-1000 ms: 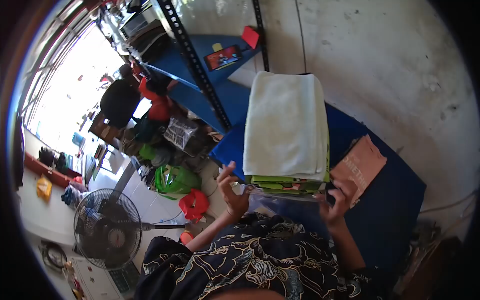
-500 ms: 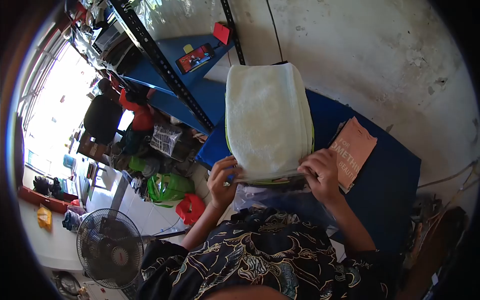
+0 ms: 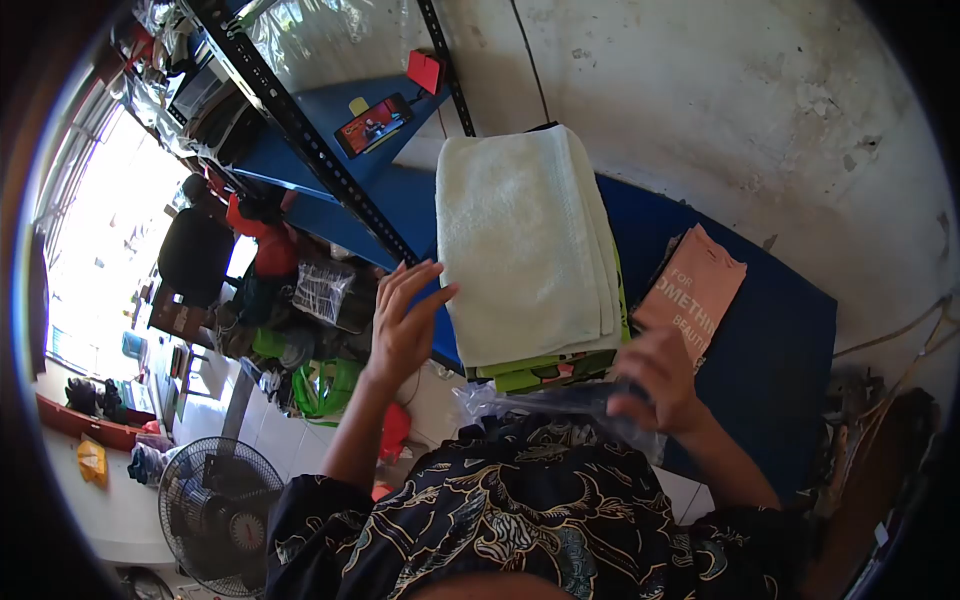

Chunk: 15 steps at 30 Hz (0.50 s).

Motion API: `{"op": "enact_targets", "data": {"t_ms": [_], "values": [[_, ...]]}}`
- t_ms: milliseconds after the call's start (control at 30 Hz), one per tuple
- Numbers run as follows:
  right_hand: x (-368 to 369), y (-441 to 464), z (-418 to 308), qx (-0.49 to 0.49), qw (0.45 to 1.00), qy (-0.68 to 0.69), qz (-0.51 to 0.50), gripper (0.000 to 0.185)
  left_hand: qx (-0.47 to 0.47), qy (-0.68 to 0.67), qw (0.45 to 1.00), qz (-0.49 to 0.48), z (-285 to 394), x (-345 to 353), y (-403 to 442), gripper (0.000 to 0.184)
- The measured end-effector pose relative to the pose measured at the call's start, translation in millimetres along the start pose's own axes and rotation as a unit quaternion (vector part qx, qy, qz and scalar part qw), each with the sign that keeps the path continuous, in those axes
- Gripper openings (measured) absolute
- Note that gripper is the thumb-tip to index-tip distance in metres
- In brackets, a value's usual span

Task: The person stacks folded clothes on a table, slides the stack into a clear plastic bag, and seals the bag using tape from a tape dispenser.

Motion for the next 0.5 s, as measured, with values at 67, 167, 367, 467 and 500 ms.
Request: {"op": "enact_targets", "data": {"t_ms": [67,167,367,467,500], "values": [[-26,8,36,0.147,0.971,0.004,0.19,0.031,0.074,0.027,0.993,-0.083,6,13,15,0.036],[-12,14,98,0.35,0.881,0.232,0.218,0.033,0.13,0.015,0.985,-0.111,3,17,26,0.031],[-4,37,128,0.389,0.897,0.182,0.106,0.032,0.053,-0.112,0.988,-0.095,-9,22,49,0.02],[-23,52,117,0.361,0.907,0.147,0.156,0.04,-0.002,-0.129,0.99,-0.058,-14,15,70,0.017],[-28,55,115,0.365,0.906,0.145,0.157,0.04,-0.029,-0.139,0.989,-0.035,-18,11,79,0.016]]}}
Point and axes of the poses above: each hand's wrist, its own y-axis towards the middle knuckle, its own x-axis out of the palm, z = x × y, the point moved 10 cm from there along y, towards the middle knuckle, and after that the axes turned 1 degree about x, right-handed, at the moved point
